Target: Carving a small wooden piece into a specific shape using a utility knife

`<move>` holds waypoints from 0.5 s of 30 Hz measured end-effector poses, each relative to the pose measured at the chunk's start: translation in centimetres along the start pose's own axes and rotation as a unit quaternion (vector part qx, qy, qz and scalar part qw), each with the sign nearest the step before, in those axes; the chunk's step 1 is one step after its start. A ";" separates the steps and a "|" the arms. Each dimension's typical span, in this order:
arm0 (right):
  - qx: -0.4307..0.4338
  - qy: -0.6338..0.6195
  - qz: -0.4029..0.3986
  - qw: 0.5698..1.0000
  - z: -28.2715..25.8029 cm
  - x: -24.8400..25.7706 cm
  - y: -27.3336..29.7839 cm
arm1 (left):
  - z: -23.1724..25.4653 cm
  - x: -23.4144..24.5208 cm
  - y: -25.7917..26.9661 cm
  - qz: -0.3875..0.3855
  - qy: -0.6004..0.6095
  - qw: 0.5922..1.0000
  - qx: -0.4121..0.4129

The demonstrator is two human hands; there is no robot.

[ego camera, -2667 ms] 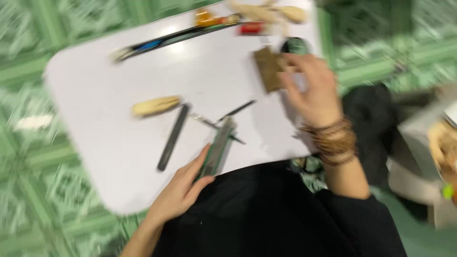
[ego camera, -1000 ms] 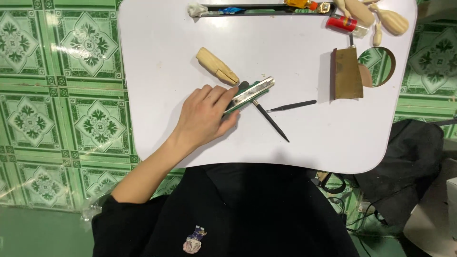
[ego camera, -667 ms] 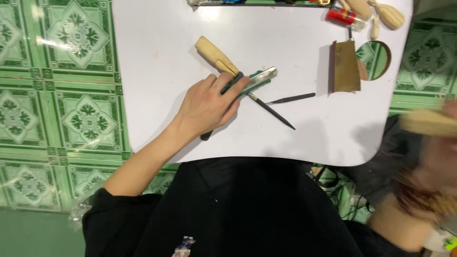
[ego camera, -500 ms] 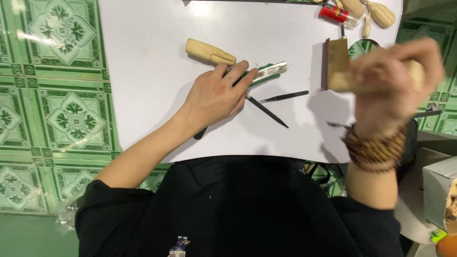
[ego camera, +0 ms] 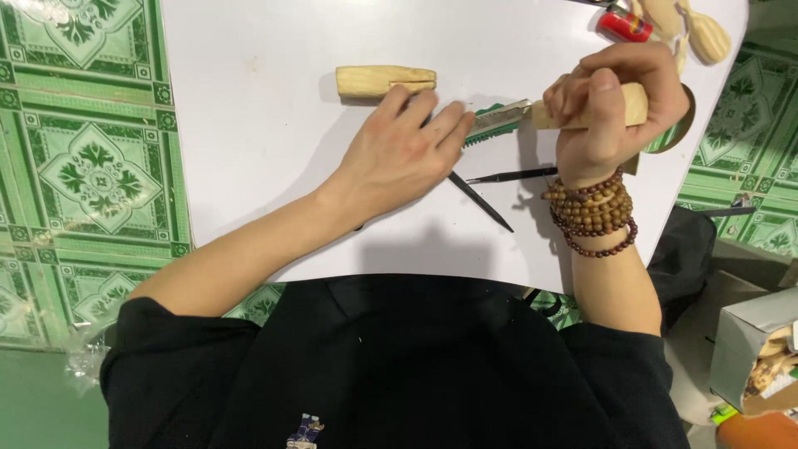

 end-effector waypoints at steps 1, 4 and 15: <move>0.001 0.005 -0.004 1.000 0.0 0.2 0.1 | 0.1 0.3 -0.4 0.017 0.000 1.000 -0.004; -0.029 0.009 0.007 1.000 0.5 -0.5 0.3 | 0.8 -2.0 -0.7 -0.008 0.019 1.000 -0.012; 0.063 0.021 -0.020 0.998 1.5 1.3 0.6 | 1.3 -3.6 -0.6 -0.031 0.043 0.999 -0.007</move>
Point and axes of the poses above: each hand's wrist, its own y-axis away from the middle knuckle, its own x-axis out of the back of the hand, z = x × y, the point moved 6 cm from there along -y, towards the middle knuckle, and after that the axes turned 11 degrees about -x, right-handed, at the moved point
